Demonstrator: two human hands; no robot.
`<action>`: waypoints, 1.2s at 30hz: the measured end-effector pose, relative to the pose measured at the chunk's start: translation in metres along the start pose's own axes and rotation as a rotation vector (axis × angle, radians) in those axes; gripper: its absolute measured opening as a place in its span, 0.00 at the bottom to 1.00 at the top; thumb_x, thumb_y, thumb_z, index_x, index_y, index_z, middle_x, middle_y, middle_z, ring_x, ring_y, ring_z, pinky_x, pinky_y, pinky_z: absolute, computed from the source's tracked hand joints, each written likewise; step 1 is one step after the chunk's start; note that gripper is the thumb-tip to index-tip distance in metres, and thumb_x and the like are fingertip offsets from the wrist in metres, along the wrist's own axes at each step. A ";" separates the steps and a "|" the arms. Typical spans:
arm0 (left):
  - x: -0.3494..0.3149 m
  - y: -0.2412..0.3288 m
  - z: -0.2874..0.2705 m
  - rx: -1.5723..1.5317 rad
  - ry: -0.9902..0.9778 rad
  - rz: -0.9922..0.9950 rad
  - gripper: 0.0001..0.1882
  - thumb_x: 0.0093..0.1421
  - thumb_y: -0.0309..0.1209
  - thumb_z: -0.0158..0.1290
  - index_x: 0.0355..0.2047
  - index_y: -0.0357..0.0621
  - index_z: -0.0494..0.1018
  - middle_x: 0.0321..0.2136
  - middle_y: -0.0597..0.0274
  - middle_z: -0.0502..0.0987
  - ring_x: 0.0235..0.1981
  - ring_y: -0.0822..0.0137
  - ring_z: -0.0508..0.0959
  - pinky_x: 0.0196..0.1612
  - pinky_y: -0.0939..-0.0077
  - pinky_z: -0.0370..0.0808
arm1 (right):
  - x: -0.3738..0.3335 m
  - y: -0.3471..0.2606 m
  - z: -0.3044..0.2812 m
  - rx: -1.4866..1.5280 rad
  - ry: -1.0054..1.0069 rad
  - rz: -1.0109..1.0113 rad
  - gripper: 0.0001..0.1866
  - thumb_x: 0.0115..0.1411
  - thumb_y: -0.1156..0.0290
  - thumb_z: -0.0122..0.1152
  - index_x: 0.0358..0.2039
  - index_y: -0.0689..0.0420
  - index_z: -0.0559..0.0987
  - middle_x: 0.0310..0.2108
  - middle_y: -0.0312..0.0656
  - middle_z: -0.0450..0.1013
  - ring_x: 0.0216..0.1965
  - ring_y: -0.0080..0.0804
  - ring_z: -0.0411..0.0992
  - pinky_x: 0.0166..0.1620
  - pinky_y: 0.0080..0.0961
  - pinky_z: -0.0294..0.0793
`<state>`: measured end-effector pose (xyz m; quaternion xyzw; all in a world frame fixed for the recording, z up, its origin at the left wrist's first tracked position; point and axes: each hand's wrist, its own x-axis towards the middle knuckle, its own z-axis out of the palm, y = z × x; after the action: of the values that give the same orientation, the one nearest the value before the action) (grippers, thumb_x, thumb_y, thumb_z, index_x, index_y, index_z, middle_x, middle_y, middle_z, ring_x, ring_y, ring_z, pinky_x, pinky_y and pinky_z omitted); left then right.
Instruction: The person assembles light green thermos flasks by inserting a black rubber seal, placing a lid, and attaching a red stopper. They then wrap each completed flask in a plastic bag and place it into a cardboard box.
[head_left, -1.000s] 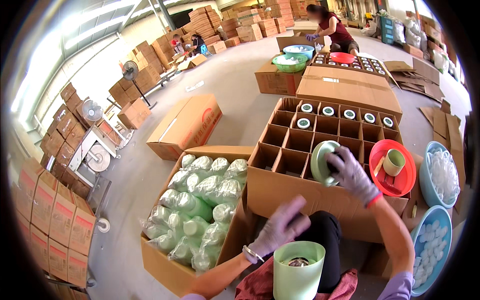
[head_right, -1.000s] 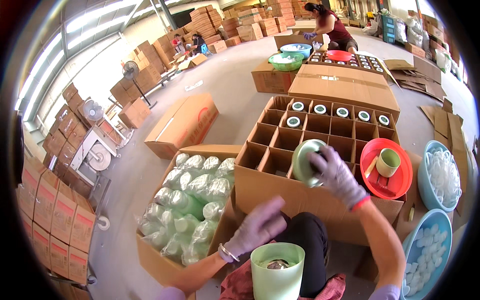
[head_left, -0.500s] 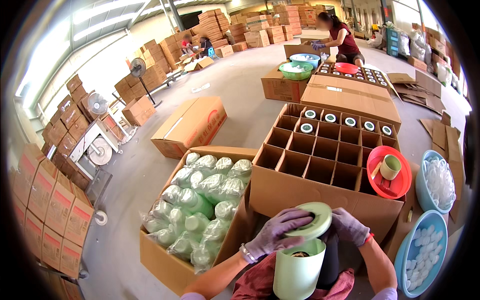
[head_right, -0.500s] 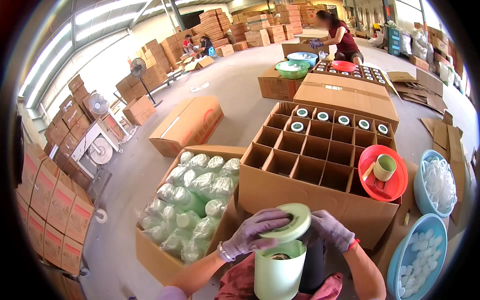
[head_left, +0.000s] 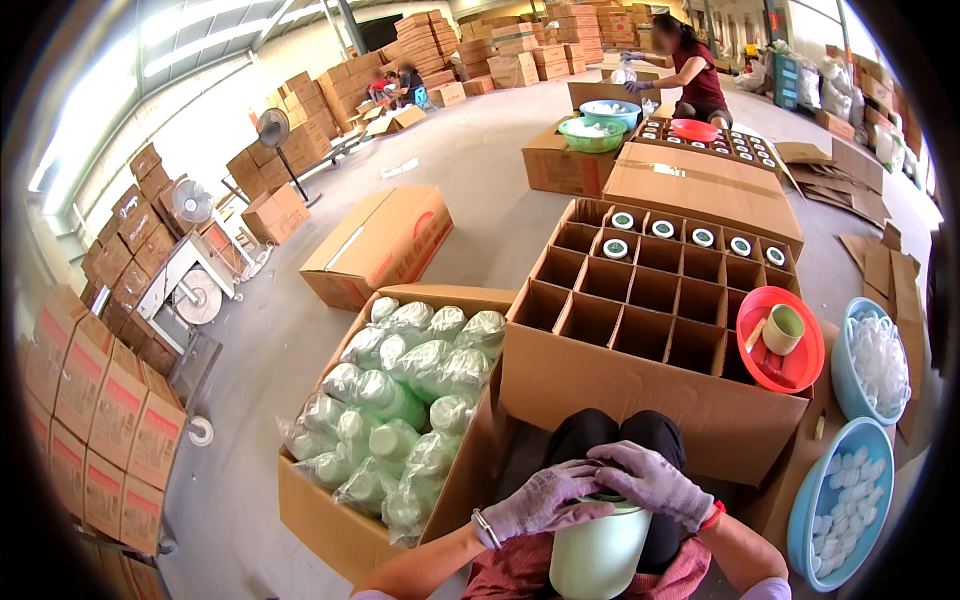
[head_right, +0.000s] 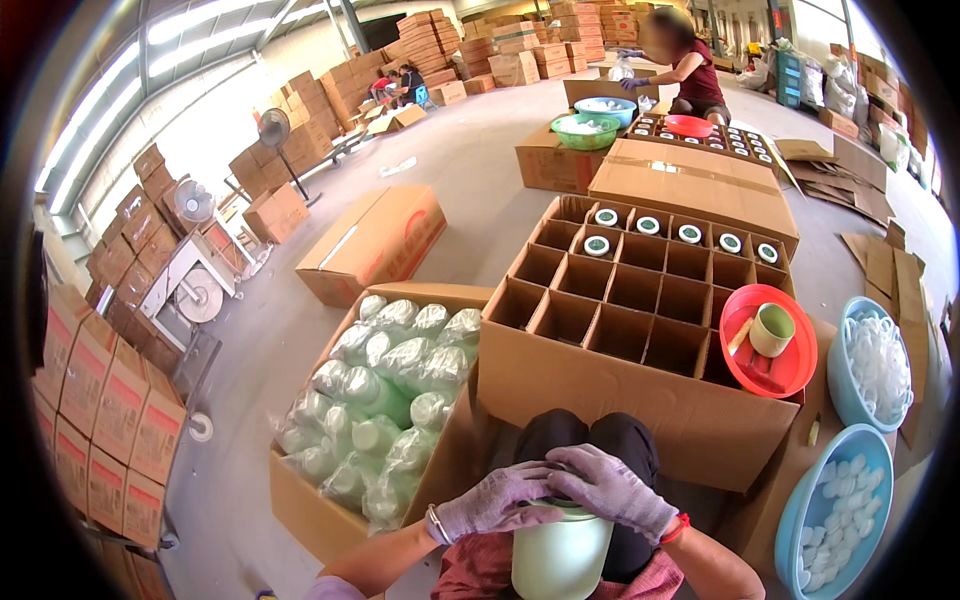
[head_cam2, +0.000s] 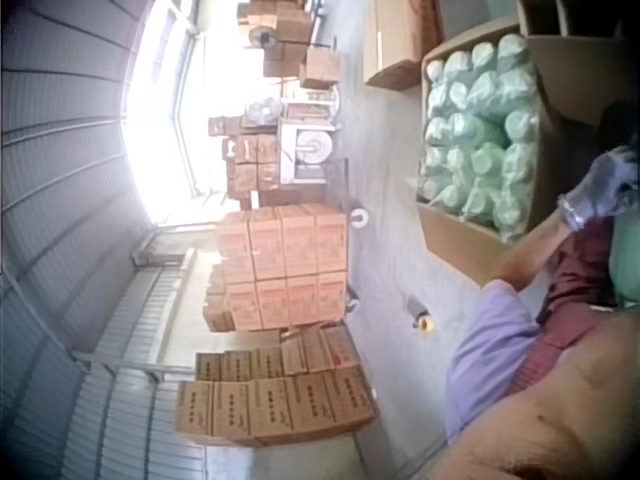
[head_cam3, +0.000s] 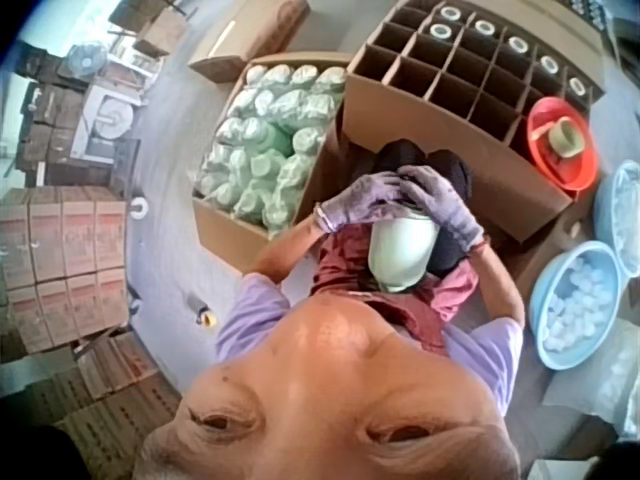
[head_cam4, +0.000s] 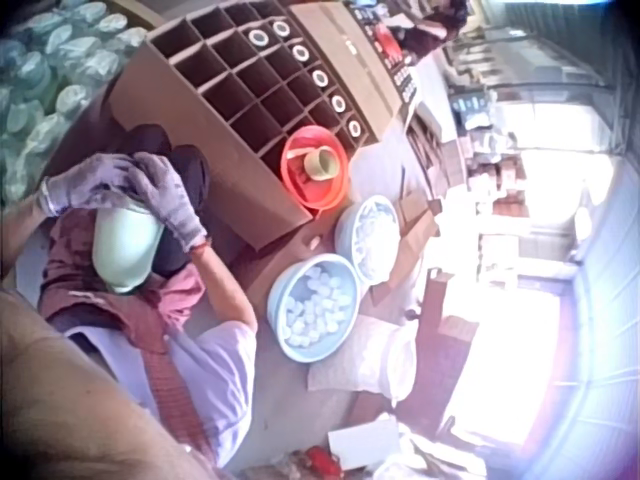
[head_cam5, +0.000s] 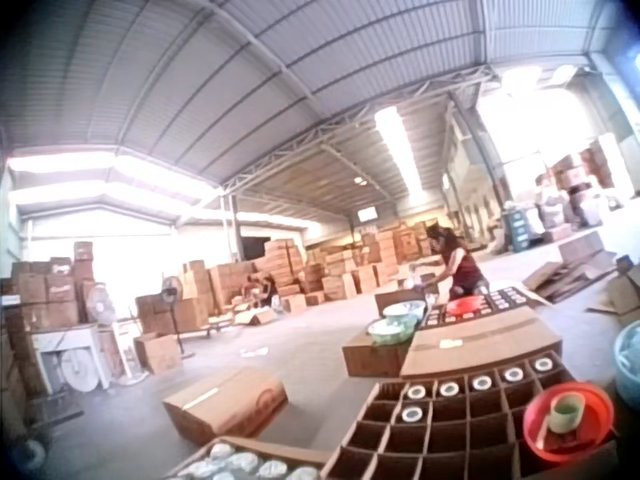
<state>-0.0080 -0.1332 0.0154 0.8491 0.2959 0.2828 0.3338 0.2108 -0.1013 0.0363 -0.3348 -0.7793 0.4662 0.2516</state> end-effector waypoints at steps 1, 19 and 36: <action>-0.001 0.002 0.003 -0.004 0.048 0.007 0.22 0.64 0.41 0.56 0.52 0.40 0.76 0.52 0.47 0.74 0.56 0.49 0.73 0.57 0.60 0.72 | 0.001 0.000 -0.004 0.014 0.009 0.033 0.20 0.65 0.63 0.56 0.52 0.63 0.75 0.45 0.55 0.74 0.49 0.47 0.74 0.53 0.35 0.73; -0.017 0.016 0.017 -0.353 0.216 -0.065 0.33 0.71 0.51 0.42 0.60 0.32 0.62 0.59 0.46 0.66 0.61 0.52 0.68 0.64 0.61 0.63 | -0.004 0.008 -0.007 0.022 -0.328 0.037 0.46 0.62 0.35 0.49 0.68 0.60 0.59 0.58 0.60 0.65 0.63 0.56 0.62 0.66 0.42 0.58; -0.040 0.001 0.142 -1.552 -0.110 -0.713 0.23 0.70 0.42 0.48 0.59 0.39 0.69 0.48 0.65 0.75 0.47 0.75 0.74 0.49 0.78 0.70 | -0.082 -0.041 -0.016 -0.367 -0.308 -0.420 0.40 0.60 0.30 0.48 0.59 0.50 0.72 0.57 0.47 0.66 0.58 0.47 0.64 0.59 0.45 0.63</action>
<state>0.0621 -0.2178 -0.0830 0.2490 0.2513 0.2419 0.9035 0.2635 -0.1686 0.0733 -0.1321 -0.9313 0.3010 0.1569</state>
